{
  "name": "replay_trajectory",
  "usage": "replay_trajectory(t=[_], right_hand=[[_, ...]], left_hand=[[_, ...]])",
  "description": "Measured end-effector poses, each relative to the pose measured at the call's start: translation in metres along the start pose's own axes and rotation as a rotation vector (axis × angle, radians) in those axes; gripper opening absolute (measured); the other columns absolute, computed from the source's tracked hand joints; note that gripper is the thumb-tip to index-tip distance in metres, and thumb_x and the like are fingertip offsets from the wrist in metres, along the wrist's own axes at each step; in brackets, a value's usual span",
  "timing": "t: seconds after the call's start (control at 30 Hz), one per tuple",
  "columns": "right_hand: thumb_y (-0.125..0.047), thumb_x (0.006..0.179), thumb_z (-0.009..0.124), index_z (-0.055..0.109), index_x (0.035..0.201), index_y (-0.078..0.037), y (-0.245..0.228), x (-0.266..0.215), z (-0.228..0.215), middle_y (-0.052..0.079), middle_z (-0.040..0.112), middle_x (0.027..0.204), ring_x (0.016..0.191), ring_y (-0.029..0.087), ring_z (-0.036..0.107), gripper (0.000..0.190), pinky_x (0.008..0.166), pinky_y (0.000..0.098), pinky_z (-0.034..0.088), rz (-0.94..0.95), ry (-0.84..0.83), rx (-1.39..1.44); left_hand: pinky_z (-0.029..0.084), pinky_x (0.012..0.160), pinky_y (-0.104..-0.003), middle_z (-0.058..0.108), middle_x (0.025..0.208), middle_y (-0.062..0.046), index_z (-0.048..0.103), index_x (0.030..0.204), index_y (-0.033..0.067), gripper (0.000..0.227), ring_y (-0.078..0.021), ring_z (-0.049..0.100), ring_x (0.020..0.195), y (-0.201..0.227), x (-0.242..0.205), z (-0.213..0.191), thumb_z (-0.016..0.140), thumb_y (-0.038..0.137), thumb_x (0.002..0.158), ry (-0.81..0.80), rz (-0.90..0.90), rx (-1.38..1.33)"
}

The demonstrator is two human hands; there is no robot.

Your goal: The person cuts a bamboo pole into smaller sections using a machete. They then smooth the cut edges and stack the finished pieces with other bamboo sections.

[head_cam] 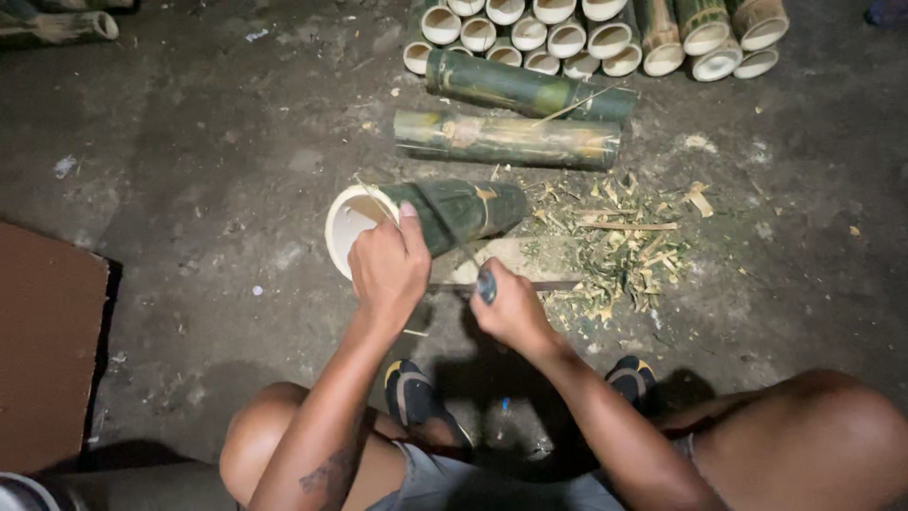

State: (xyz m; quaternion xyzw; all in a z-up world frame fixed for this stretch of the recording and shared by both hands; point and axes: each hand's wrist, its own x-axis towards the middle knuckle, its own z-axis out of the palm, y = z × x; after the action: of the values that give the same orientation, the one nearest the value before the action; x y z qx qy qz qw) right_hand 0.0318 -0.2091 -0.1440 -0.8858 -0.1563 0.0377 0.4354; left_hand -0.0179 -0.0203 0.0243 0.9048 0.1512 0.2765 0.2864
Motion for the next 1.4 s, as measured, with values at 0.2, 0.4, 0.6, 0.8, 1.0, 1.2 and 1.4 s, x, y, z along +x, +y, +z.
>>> replay_trajectory(t=[0.2,0.4,0.6,0.8,1.0,1.2,1.4], right_hand=[[-0.019,0.076,0.073,0.072,0.098,0.0,0.033,0.054,-0.022,0.026,0.074,0.092,0.088,0.042,0.073,0.029,0.079,0.0481,0.057,0.147,-0.056,-0.248],[-0.018,0.079,0.069,0.063,0.1,-0.001,0.014,-0.013,0.003,0.026,0.07,0.08,0.081,0.045,0.069,0.028,0.07,0.0515,0.053,-0.023,0.012,-0.002],[-0.016,0.079,0.068,0.064,0.092,0.0,-0.015,0.03,-0.006,0.025,0.07,0.08,0.078,0.042,0.072,0.021,0.07,0.0487,0.056,0.029,0.06,0.002],[-0.02,0.078,0.07,0.064,0.106,0.0,0.006,0.012,0.014,0.028,0.069,0.08,0.08,0.047,0.068,0.035,0.067,0.0527,0.053,-0.121,0.035,-0.08],[-0.023,0.088,0.063,0.072,0.094,0.006,0.068,0.046,0.002,0.028,0.073,0.081,0.081,0.045,0.075,0.031,0.071,0.0494,0.057,0.336,-0.172,-0.224],[-0.014,0.077,0.065,0.064,0.105,0.001,0.04,-0.004,0.014,0.022,0.072,0.082,0.075,0.038,0.073,0.031,0.067,0.0454,0.057,0.003,0.007,0.031],[-0.013,0.08,0.061,0.061,0.108,-0.002,-0.016,0.007,0.012,0.024,0.07,0.081,0.075,0.042,0.071,0.03,0.067,0.0484,0.056,0.078,0.095,0.034]], left_hand=[[0.048,0.069,-0.063,0.061,0.067,-0.035,0.07,0.069,-0.0068,0.06,-0.0537,0.064,0.065,0.003,0.009,-0.01,0.045,0.036,0.103,0.016,-0.046,0.073],[0.049,0.068,-0.062,0.063,0.067,-0.035,0.07,0.07,-0.0068,0.059,-0.0542,0.064,0.066,0.008,0.002,0.01,0.045,0.036,0.103,0.033,-0.066,0.057],[0.047,0.072,-0.063,0.063,0.07,-0.036,0.07,0.069,-0.0074,0.062,-0.055,0.063,0.069,-0.01,0.008,0.01,0.044,0.036,0.105,0.059,-0.086,0.053],[0.047,0.071,-0.063,0.063,0.071,-0.036,0.07,0.072,-0.0079,0.057,-0.0546,0.064,0.069,-0.028,0.012,0.019,0.045,0.034,0.103,0.094,-0.087,-0.003],[0.046,0.072,-0.063,0.064,0.073,-0.036,0.069,0.074,-0.0088,0.058,-0.0561,0.063,0.072,-0.022,0.004,0.003,0.045,0.034,0.104,0.13,-0.156,-0.018],[0.047,0.074,-0.062,0.063,0.074,-0.036,0.069,0.075,-0.0101,0.061,-0.0562,0.063,0.074,-0.009,0.013,0.007,0.044,0.036,0.106,0.058,-0.212,-0.037],[0.045,0.073,-0.064,0.065,0.075,-0.036,0.07,0.078,-0.0085,0.058,-0.0563,0.063,0.074,-0.008,0.005,0.008,0.043,0.035,0.105,0.106,-0.256,-0.035]])
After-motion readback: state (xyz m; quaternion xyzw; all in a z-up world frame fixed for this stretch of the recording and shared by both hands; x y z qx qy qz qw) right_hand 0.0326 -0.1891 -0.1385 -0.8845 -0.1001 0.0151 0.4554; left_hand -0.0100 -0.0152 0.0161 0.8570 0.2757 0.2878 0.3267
